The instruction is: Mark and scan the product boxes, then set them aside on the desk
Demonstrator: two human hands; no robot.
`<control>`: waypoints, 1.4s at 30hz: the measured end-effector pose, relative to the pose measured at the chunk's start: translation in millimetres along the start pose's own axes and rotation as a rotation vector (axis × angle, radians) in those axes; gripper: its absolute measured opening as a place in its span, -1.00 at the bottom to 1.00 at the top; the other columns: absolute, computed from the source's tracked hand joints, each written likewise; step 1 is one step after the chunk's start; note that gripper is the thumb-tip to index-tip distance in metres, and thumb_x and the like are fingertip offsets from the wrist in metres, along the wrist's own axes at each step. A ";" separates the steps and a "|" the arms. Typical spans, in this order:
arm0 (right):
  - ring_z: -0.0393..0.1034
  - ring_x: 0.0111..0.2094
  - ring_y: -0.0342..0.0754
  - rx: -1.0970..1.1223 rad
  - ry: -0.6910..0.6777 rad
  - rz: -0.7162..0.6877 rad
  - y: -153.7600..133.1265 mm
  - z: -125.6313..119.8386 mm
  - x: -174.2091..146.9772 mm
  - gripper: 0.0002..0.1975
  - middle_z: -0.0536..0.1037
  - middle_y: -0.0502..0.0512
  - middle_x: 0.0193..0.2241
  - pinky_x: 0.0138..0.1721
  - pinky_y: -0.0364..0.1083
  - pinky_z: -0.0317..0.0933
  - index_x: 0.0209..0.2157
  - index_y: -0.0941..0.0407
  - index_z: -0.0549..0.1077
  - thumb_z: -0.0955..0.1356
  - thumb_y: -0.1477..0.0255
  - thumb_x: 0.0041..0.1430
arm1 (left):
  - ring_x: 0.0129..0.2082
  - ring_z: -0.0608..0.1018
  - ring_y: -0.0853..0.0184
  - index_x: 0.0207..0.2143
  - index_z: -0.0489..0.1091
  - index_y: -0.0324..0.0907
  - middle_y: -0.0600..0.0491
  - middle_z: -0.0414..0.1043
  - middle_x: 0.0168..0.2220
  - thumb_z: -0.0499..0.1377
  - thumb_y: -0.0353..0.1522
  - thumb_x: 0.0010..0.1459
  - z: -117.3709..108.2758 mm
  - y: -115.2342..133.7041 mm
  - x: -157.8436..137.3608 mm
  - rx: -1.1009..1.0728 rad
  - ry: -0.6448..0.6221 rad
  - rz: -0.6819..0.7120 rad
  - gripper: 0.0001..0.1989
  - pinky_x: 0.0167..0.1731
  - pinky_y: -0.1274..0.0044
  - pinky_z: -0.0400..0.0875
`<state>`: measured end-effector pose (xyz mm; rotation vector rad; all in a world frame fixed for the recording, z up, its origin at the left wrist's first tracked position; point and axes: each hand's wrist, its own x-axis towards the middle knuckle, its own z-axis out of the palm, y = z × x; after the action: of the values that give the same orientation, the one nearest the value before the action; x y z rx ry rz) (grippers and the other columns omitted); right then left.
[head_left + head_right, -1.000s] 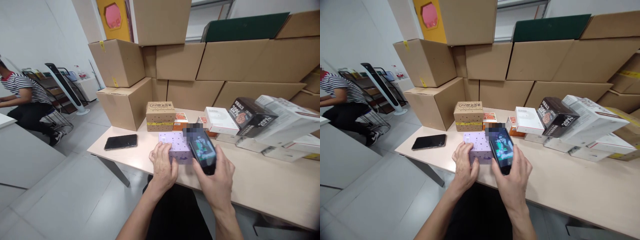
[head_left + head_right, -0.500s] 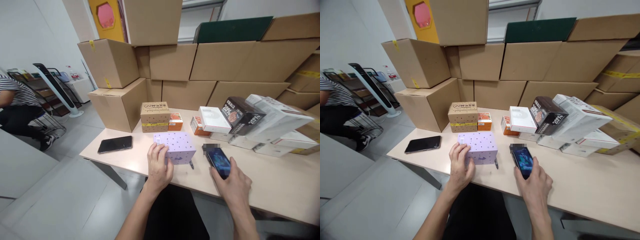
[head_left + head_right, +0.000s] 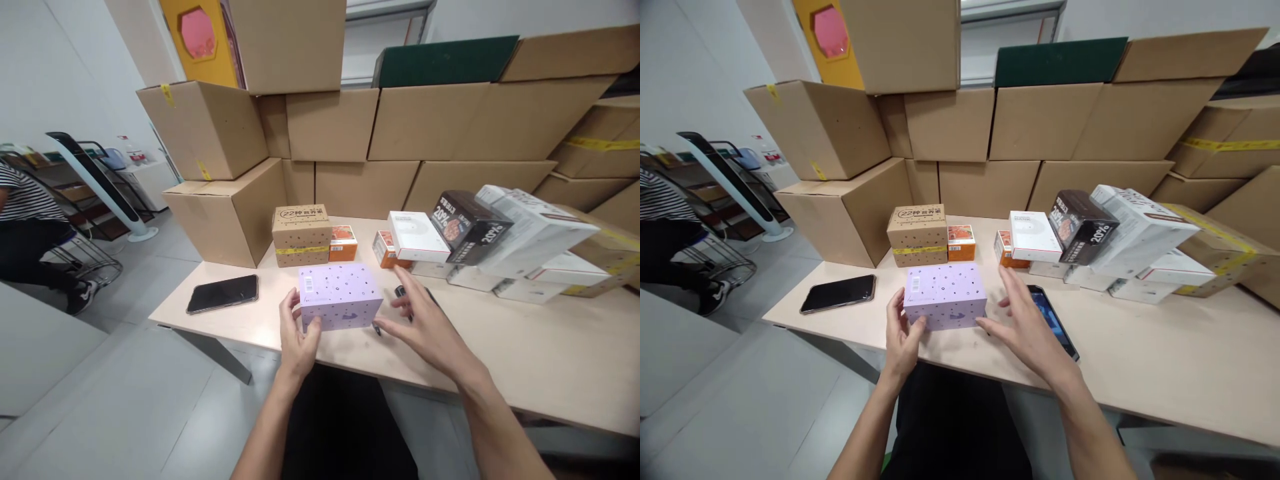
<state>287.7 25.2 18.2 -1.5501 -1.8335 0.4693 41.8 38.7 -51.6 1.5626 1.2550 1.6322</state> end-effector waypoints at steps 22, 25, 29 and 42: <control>0.34 0.17 0.21 0.638 0.462 0.307 17.1 -27.7 -21.8 -0.12 0.38 0.22 0.21 0.15 0.14 0.29 0.26 -0.01 0.24 0.53 0.18 -0.11 | 0.16 0.45 0.08 0.11 0.40 -0.22 -0.17 0.47 0.10 0.04 -0.46 0.17 33.0 14.0 82.6 0.461 -0.298 0.387 -0.56 0.22 0.17 0.27; 0.31 0.20 0.25 0.601 0.699 0.335 25.4 -33.9 -36.8 -0.07 0.37 0.26 0.22 0.17 0.21 0.25 0.27 -0.01 0.24 0.55 0.19 -0.16 | 0.34 0.23 -0.03 0.27 0.15 -0.44 -0.34 0.19 0.30 0.01 -0.52 0.14 83.0 9.2 113.9 0.715 -0.437 0.538 -0.39 0.27 0.14 0.15; 0.30 0.20 0.26 0.499 0.832 0.352 30.4 -40.0 -51.6 -0.02 0.40 0.26 0.19 0.19 0.22 0.23 0.28 0.00 0.23 0.57 0.20 -0.20 | 0.38 0.11 -0.12 0.28 0.09 -0.56 -0.46 0.09 0.32 0.01 -0.54 0.11 123.8 -4.6 131.2 0.832 -0.452 0.490 -0.35 0.28 0.08 0.03; 0.43 -0.02 0.20 0.251 0.797 0.426 9.2 -47.6 -21.5 0.04 0.38 0.30 0.15 0.00 0.16 0.37 0.29 0.09 0.21 0.56 0.11 -0.23 | 0.16 0.30 -0.11 0.17 0.33 -0.09 -0.19 0.28 0.17 0.19 -0.19 0.18 69.9 40.1 82.1 0.679 -0.241 0.586 -0.49 0.13 0.10 0.16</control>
<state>328.6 -0.7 39.9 -1.6255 -0.8167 0.2014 103.2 111.4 13.0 2.6577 1.3741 1.3085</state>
